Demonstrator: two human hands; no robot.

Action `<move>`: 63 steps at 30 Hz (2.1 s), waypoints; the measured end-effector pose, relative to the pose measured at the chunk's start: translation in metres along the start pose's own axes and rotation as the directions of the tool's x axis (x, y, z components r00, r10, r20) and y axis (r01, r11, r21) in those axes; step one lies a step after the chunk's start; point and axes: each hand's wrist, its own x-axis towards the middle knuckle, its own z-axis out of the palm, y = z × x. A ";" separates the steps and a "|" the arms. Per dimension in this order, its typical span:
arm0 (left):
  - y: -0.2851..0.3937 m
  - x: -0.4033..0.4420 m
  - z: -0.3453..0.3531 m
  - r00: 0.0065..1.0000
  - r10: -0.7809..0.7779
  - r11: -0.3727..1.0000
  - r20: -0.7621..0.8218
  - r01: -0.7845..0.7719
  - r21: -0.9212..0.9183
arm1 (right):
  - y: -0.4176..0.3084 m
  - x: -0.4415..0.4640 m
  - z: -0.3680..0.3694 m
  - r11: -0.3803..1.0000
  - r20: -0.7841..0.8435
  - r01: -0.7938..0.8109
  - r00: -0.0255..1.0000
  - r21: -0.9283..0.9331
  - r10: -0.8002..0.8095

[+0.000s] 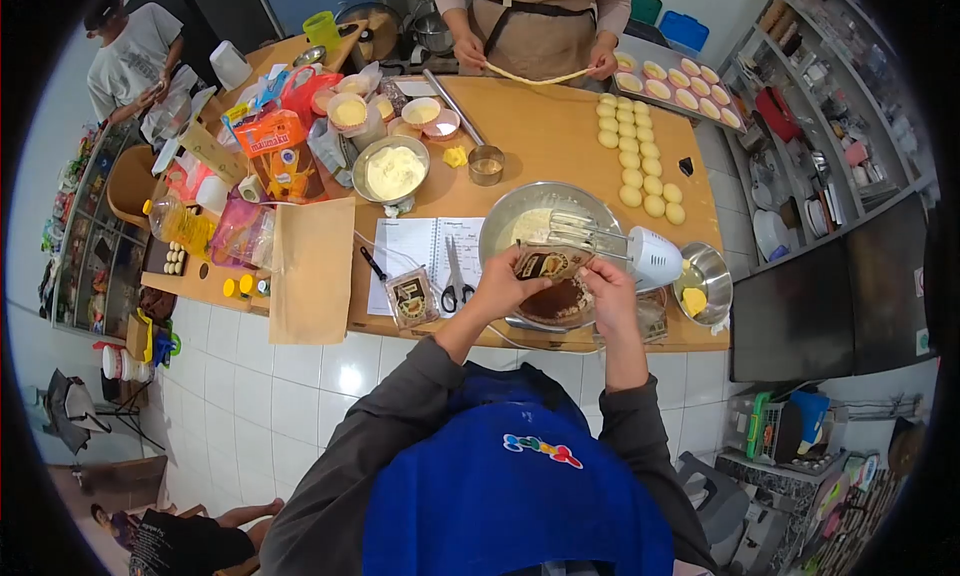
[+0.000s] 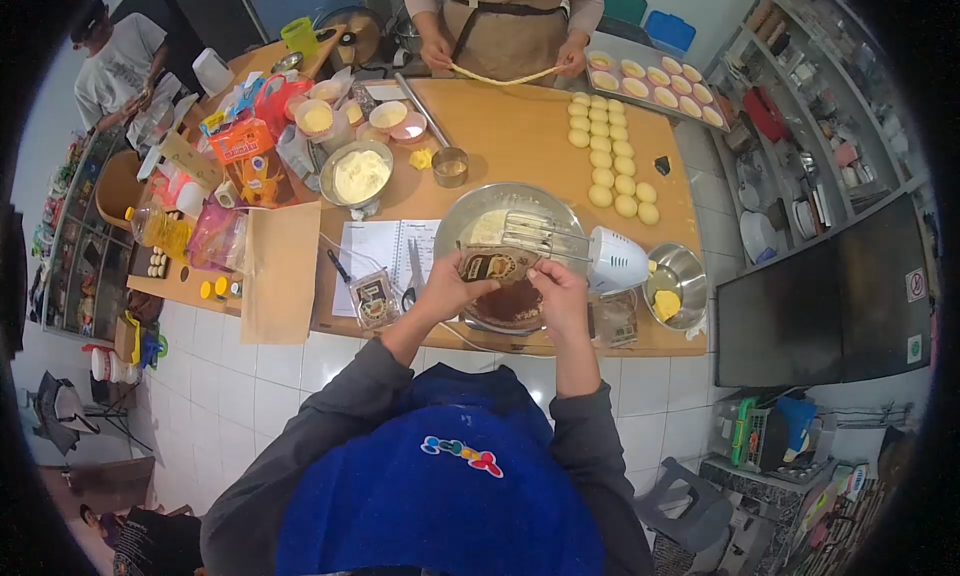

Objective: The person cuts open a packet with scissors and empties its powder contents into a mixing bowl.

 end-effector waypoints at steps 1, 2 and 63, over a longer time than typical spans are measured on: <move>0.000 0.000 -0.002 0.999 0.003 0.999 0.037 -0.005 0.045 | -0.001 0.000 0.000 1.000 0.007 0.004 1.000 0.011 -0.004; 0.000 0.000 -0.003 0.997 0.005 0.996 0.074 -0.012 0.091 | 0.000 0.000 0.001 1.000 -0.001 0.004 1.000 -0.002 -0.004; -0.015 0.013 0.010 0.996 0.091 0.952 -0.006 -0.085 0.293 | 0.007 0.005 0.001 0.968 -0.024 0.068 0.997 -0.242 -0.076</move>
